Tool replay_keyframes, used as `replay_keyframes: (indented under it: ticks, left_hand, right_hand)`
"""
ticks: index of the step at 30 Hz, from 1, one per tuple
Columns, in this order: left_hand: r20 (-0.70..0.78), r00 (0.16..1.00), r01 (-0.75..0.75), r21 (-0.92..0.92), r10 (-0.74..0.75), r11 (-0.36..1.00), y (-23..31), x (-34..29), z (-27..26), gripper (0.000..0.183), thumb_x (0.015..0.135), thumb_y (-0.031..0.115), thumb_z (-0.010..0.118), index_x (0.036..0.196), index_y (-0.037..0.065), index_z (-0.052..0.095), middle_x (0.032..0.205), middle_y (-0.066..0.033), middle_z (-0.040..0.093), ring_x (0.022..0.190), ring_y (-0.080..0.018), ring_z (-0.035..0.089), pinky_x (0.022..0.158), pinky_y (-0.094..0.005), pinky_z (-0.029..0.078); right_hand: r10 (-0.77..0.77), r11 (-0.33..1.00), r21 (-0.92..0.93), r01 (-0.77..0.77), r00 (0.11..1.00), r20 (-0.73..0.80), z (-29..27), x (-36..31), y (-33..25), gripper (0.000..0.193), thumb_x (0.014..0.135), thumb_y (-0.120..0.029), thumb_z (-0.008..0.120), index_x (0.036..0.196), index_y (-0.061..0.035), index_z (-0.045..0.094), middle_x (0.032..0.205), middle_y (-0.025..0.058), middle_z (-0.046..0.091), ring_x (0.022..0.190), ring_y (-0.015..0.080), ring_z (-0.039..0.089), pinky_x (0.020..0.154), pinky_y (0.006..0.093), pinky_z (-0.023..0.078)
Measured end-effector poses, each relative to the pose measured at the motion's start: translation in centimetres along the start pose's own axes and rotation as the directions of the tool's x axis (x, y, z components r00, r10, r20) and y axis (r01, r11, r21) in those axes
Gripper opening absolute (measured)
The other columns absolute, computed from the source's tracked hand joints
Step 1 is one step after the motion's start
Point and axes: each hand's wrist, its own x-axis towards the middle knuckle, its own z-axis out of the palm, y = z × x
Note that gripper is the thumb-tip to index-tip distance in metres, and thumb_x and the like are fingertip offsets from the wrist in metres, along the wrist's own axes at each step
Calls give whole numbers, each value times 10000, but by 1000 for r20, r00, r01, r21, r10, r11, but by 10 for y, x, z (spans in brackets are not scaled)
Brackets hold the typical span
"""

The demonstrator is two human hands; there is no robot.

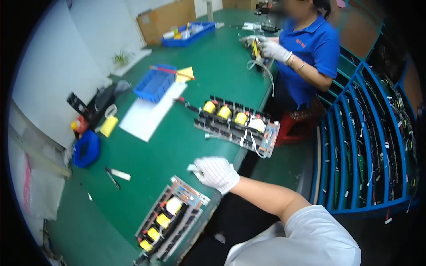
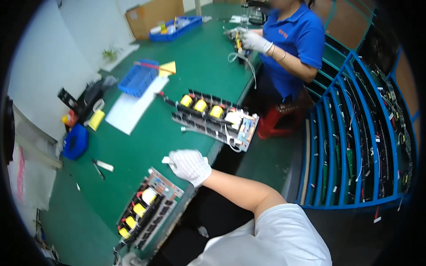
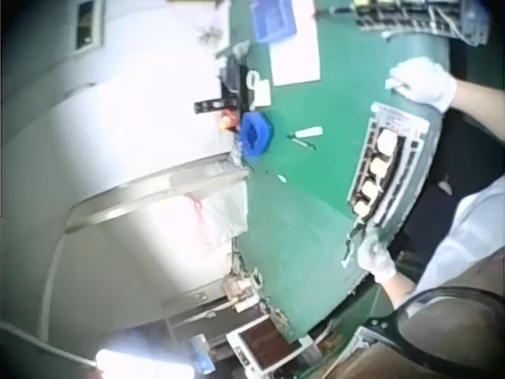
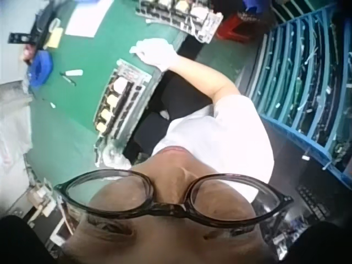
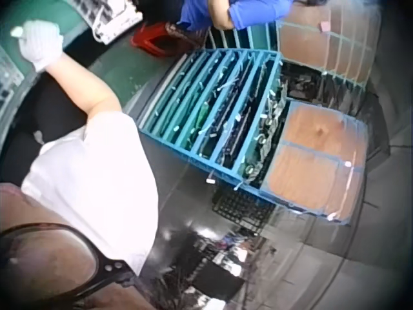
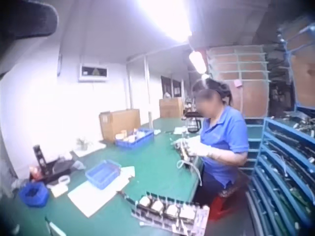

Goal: The person holds a green circuit board and uses a red-handled brush to wipe its surface. The person flips the board over to access the other side and continues brushing. The person also briefly handles a power supply unit with yellow capacitors before returning to the circuit board.

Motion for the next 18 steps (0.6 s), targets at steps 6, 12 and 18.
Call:
replay_keyframes:
  ticks: [6, 12, 18]
  left_hand:
    - [56, 984, 167, 19, -167, 986, 24, 22, 8, 315, 855, 261, 590, 1013, -10, 613, 975, -187, 608, 897, -321, 574, 824, -392, 461]
    - [132, 983, 95, 231, -128, 968, 34, 41, 6, 466, 776, 136, 625, 1170, -73, 488, 1149, -262, 520, 1077, -425, 472, 970, -460, 352]
    - [144, 990, -15, 138, -5, 990, 15, 45, 19, 610, 778, 34, 522, 1342, -68, 315, 1379, -300, 306, 1273, -428, 299, 1097, -442, 198]
  right_hand:
    - [40, 999, -33, -37, 994, 103, -5, 7, -3, 175, 776, -238, 590, 713, -83, 538, 599, 98, 558, 535, 259, 584, 484, 371, 473]
    - [80, 991, -122, -63, 987, 139, 1, 1, -5, 192, 790, -254, 573, 715, -81, 536, 600, 100, 569, 526, 266, 589, 477, 379, 478]
    - [25, 999, -24, -24, 997, 68, -3, -1, 2, 185, 799, -225, 573, 708, -70, 530, 611, 119, 564, 525, 281, 576, 473, 389, 460]
